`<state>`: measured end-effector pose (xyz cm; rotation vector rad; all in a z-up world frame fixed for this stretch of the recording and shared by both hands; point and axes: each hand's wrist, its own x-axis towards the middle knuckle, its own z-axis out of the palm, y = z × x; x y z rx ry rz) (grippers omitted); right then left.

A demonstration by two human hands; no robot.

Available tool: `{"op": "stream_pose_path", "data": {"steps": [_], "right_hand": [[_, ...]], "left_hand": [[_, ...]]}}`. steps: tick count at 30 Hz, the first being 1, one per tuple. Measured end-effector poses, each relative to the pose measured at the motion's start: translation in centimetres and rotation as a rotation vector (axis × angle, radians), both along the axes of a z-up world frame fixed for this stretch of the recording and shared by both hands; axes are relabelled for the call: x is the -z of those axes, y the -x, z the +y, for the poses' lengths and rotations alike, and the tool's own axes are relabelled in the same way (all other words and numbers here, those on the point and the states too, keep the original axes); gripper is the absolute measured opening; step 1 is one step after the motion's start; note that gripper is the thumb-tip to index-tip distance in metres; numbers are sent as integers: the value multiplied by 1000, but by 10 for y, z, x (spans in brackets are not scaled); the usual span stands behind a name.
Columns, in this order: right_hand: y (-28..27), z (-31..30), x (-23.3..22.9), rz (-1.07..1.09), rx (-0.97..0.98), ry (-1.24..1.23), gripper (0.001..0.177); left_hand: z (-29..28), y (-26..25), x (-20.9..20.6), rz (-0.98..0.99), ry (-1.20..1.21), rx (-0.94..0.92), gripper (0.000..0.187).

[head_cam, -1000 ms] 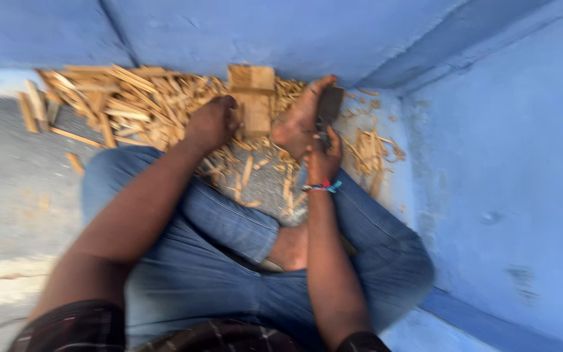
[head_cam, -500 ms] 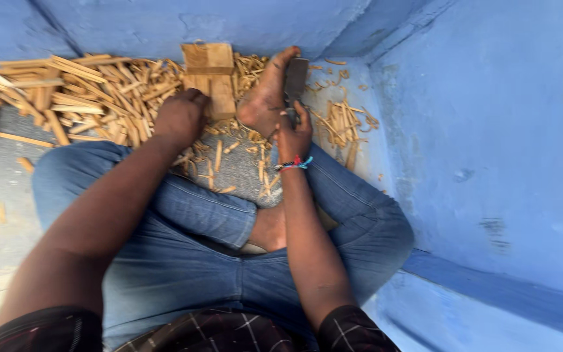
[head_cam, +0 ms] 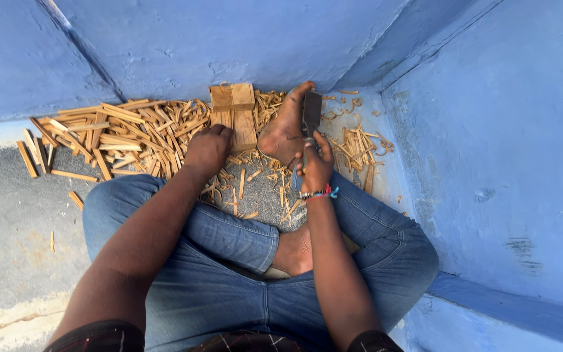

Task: The person is sitting on the floor and carving small wooden sticks using a handheld blade, using a wooden block for support.

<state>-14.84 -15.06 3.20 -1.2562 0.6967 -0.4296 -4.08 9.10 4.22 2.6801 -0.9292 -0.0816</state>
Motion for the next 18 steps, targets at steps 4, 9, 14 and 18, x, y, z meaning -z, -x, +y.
{"op": "stream_pose_path", "data": {"steps": [4, 9, 14, 18], "right_hand": [[14, 18, -35, -87, -115, -157, 59], [38, 28, -64, -331, -307, -213, 52], [78, 40, -35, -222, -481, -230, 48], [89, 59, 8, 64, -423, -95, 50]], "left_hand": [[4, -4, 8, -46, 52, 9, 24], [-2, -6, 17, -97, 118, 33, 23], [-5, -9, 23, -91, 162, 59, 32], [-8, -10, 21, -76, 199, 63, 34]]}}
